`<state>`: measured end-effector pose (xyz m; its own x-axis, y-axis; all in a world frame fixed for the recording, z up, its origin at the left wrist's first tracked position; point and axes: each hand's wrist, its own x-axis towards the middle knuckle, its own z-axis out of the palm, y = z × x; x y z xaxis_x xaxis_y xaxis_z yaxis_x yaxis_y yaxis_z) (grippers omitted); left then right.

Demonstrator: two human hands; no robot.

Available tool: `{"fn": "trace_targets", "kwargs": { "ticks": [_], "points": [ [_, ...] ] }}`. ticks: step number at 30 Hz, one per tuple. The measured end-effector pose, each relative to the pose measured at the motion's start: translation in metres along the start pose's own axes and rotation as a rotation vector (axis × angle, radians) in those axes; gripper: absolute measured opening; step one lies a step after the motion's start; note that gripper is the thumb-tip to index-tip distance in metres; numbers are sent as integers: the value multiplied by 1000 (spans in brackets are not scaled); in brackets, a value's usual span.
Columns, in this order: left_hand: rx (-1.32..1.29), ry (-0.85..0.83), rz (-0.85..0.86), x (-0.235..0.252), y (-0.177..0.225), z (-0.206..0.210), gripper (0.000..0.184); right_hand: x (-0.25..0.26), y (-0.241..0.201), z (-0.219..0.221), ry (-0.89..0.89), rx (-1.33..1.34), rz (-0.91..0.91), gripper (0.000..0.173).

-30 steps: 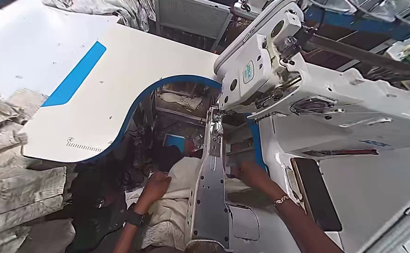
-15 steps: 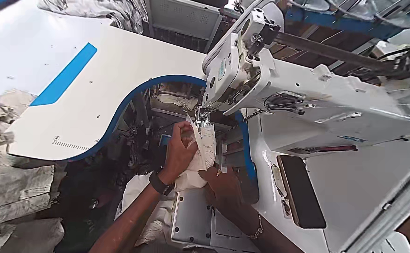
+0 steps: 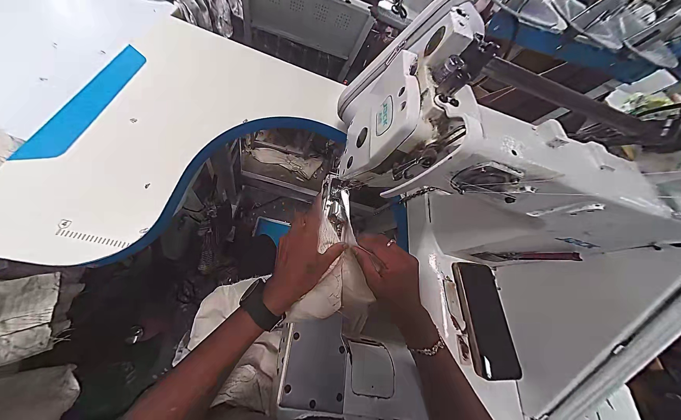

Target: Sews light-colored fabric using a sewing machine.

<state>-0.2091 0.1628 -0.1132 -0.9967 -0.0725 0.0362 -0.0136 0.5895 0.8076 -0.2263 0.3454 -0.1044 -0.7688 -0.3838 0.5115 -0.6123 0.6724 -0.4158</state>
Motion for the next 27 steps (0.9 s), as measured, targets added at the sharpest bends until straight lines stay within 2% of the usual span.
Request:
{"fn": "trace_targets", "kwargs": {
  "ticks": [1, 3, 6, 10, 14, 16, 20, 22, 25, 27],
  "points": [
    [22, 58, 52, -3, -3, 2, 83, 0, 5, 0, -22, 48, -28, 19],
    [110, 128, 207, -10, -10, 7, 64, 3, 13, -1, -73, 121, -50, 20],
    [297, 117, 319, -18, -15, 8, 47, 4, 12, -2, -151, 129, -46, 19],
    [187, -35, 310, -8, -16, 1, 46, 4, 2, -2, -259, 26, -73, 17],
    [234, 22, 412, -6, -20, 2, 46, 0, -11, -9, -315, 5, -70, 16],
    [200, 41, 427, -7, -19, 4, 45, 5, -10, -7, -305, 131, -8, 15],
    [-17, 44, 380, -8, -17, 3, 49, 19, -3, 16, -251, 631, 221, 17],
    [-52, 54, 393, -7, -14, 3, 46, 20, -10, 24, -228, 607, 252, 19],
    [-43, 45, 442, -10, -14, 4, 34, 10, -27, 22, -107, 318, 206, 19],
    [-53, 86, 457, -9, -15, 7, 33, 11, -28, 22, -86, 404, 276, 15]
  ]
}}
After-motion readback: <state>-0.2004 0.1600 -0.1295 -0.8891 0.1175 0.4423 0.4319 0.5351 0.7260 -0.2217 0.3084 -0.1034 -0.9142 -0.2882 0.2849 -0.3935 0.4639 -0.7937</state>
